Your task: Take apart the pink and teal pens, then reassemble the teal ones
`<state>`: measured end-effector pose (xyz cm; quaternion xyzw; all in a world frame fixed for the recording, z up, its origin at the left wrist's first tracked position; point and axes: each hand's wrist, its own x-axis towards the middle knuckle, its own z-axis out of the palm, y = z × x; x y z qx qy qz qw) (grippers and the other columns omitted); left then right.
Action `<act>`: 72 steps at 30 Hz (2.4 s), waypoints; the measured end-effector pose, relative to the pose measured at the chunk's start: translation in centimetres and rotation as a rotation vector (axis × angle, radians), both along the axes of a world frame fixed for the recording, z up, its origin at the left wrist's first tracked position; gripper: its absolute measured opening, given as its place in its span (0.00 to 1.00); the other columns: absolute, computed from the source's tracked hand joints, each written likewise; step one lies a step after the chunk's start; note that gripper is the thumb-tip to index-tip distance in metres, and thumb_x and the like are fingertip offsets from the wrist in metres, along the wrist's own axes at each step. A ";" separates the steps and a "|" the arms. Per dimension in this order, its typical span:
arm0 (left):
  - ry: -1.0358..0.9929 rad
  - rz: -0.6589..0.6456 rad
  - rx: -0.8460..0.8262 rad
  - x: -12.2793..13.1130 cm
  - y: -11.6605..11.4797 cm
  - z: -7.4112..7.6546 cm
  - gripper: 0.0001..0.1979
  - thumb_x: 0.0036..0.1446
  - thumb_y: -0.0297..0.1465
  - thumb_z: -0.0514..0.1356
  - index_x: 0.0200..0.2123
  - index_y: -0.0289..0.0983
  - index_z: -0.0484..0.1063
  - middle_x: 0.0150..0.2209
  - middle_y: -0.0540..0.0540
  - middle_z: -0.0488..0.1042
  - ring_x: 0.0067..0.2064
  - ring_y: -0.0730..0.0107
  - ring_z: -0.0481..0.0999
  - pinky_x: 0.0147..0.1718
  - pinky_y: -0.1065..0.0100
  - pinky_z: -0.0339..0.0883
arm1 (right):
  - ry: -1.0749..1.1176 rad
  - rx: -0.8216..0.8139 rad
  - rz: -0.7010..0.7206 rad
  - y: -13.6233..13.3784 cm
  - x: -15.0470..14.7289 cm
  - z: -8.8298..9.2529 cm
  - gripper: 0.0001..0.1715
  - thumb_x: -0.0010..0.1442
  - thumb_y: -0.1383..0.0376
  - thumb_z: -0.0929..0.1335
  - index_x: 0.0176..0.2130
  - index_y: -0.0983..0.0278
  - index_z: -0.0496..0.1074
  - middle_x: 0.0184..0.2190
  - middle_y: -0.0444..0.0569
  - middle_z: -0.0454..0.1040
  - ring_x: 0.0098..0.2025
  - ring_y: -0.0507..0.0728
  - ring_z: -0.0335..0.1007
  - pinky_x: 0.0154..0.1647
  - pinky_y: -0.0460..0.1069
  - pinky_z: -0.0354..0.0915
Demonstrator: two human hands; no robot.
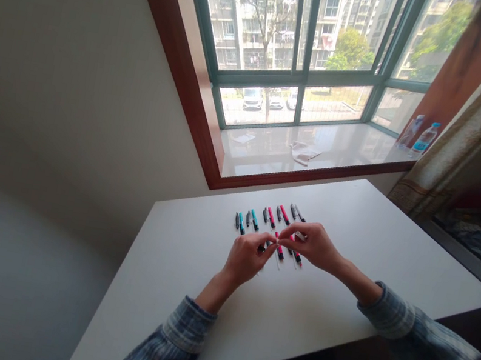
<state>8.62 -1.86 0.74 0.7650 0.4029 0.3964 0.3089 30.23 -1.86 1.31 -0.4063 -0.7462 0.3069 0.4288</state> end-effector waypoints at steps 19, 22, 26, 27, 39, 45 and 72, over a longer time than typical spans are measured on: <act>0.063 0.027 0.015 -0.3 0.3 -0.4 0.06 0.60 0.36 0.67 0.34 0.42 0.82 0.21 0.52 0.70 0.23 0.72 0.62 0.27 0.70 0.55 | 0.114 -0.237 -0.111 5.8 6.7 -1.7 0.23 0.60 0.48 0.72 0.36 0.66 0.77 0.22 0.41 0.66 0.23 0.49 0.54 0.23 0.46 0.51; 0.033 0.007 -0.007 -0.1 0.2 -0.4 0.06 0.59 0.37 0.68 0.31 0.42 0.82 0.21 0.52 0.68 0.22 0.72 0.61 0.27 0.70 0.54 | -0.016 -0.229 -0.140 6.5 8.9 -2.5 0.22 0.59 0.49 0.72 0.36 0.67 0.78 0.25 0.42 0.69 0.25 0.50 0.57 0.26 0.47 0.53; 0.065 -0.002 0.012 0.1 0.3 -0.3 0.06 0.59 0.36 0.67 0.31 0.42 0.82 0.21 0.52 0.68 0.22 0.72 0.61 0.27 0.70 0.55 | -0.170 -0.283 -0.064 6.7 9.7 -3.2 0.22 0.59 0.50 0.71 0.36 0.67 0.79 0.29 0.45 0.73 0.29 0.52 0.62 0.31 0.48 0.57; 0.073 -0.001 0.015 0.0 0.3 -0.3 0.06 0.59 0.36 0.67 0.31 0.42 0.82 0.21 0.52 0.69 0.23 0.72 0.62 0.27 0.70 0.56 | -0.200 -0.298 -0.049 6.7 9.6 -3.4 0.22 0.59 0.50 0.71 0.35 0.67 0.79 0.29 0.46 0.73 0.29 0.53 0.62 0.32 0.48 0.57; 0.222 -0.044 0.036 0.0 0.3 -0.9 0.08 0.65 0.34 0.61 0.36 0.38 0.79 0.30 0.50 0.78 0.28 0.74 0.69 0.31 0.72 0.61 | -0.323 -0.332 -0.104 6.2 8.1 -3.3 0.22 0.59 0.48 0.71 0.38 0.65 0.80 0.26 0.44 0.69 0.28 0.53 0.60 0.30 0.48 0.54; 0.233 -0.054 0.034 0.0 0.4 -0.9 0.09 0.65 0.35 0.61 0.36 0.39 0.79 0.31 0.49 0.78 0.29 0.73 0.70 0.31 0.72 0.61 | -0.330 -0.318 -0.130 6.2 7.9 -3.2 0.22 0.60 0.49 0.70 0.38 0.64 0.81 0.26 0.44 0.69 0.28 0.53 0.60 0.30 0.49 0.55; -0.210 0.005 -0.272 0.8 0.3 -0.7 0.13 0.68 0.34 0.57 0.52 0.40 0.59 0.40 0.45 0.79 0.39 0.66 0.76 0.43 0.64 0.65 | -0.059 0.105 -0.043 2.6 3.2 -2.2 0.15 0.64 0.54 0.73 0.40 0.63 0.80 0.27 0.44 0.75 0.24 0.50 0.58 0.25 0.46 0.58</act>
